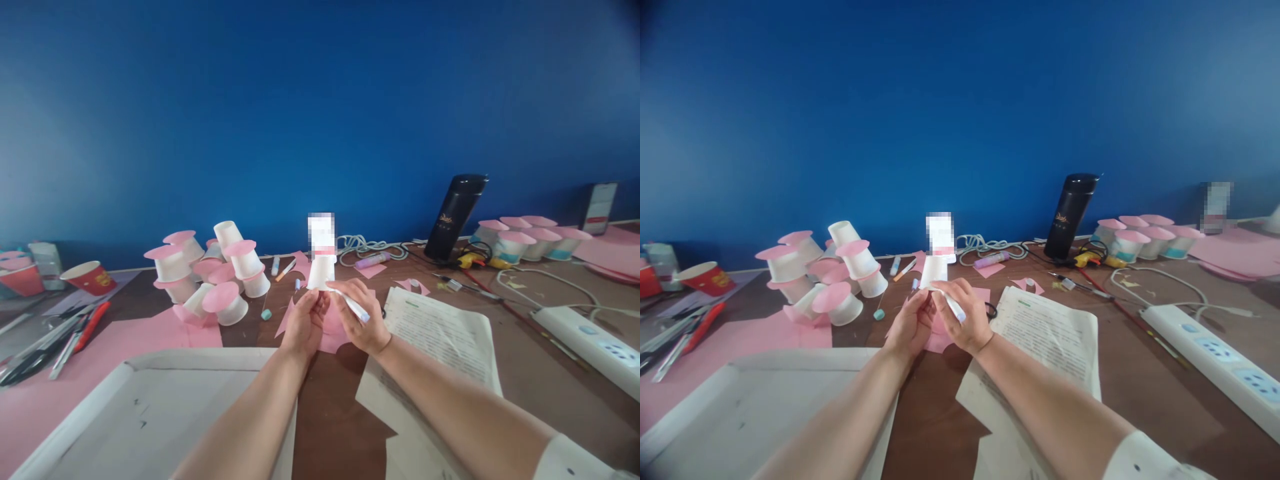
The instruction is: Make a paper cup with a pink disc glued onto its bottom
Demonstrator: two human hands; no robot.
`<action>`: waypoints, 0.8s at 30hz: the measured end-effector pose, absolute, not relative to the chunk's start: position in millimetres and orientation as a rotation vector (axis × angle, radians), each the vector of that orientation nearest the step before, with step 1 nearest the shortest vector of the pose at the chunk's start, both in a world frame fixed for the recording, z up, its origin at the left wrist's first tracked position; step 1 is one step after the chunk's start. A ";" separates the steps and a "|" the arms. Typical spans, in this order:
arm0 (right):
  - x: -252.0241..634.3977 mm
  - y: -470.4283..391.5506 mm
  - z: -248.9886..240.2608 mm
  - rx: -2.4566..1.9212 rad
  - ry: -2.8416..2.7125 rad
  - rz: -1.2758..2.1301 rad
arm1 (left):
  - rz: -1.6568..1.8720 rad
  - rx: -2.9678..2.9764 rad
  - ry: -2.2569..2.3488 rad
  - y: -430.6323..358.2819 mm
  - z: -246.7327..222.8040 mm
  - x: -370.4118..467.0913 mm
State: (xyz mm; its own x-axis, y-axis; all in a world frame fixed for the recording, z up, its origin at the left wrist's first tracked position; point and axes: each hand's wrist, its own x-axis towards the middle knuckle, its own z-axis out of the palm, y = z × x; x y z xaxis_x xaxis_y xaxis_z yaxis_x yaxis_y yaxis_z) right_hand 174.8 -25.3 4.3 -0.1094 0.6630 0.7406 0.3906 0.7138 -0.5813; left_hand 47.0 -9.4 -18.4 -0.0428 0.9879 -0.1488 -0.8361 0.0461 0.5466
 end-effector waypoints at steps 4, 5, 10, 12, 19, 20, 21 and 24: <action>173.4 -22.5 -0.2 -0.907 -1.700 0.246 | 1.498 0.326 0.599 -10.3 -16.8 47.1; 173.5 -21.1 -1.3 -0.924 -1.700 0.238 | 1.491 0.326 0.605 -10.5 -16.3 47.1; 174.1 -17.3 -3.8 -0.957 -1.707 0.157 | 1.491 0.321 0.630 -9.8 -16.4 46.9; 174.2 -17.4 -4.0 -0.967 -1.698 0.138 | 1.501 0.314 0.636 -8.8 -17.3 46.8; 173.2 -18.6 -2.4 -0.954 -1.719 0.142 | 1.507 0.352 0.612 -9.3 -17.0 47.3; 173.1 -18.5 -2.2 -0.952 -1.723 0.128 | 1.501 0.364 0.610 -9.8 -16.5 47.4; 173.1 -18.4 -2.0 -0.957 -1.727 0.113 | 1.498 0.373 0.609 -10.3 -16.1 47.6; 173.4 -18.0 -2.0 -0.982 -1.734 0.068 | 1.502 0.379 0.615 -10.7 -15.7 48.2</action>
State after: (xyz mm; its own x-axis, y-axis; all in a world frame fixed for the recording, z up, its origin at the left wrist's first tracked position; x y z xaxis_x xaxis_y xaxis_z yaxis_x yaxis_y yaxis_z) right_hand 173.4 -18.0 -2.0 -0.0682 0.6351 0.7694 0.5732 0.6562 -0.4908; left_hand 48.2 -10.7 -15.7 -0.0392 0.9890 -0.1426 -0.8052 0.0532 0.5906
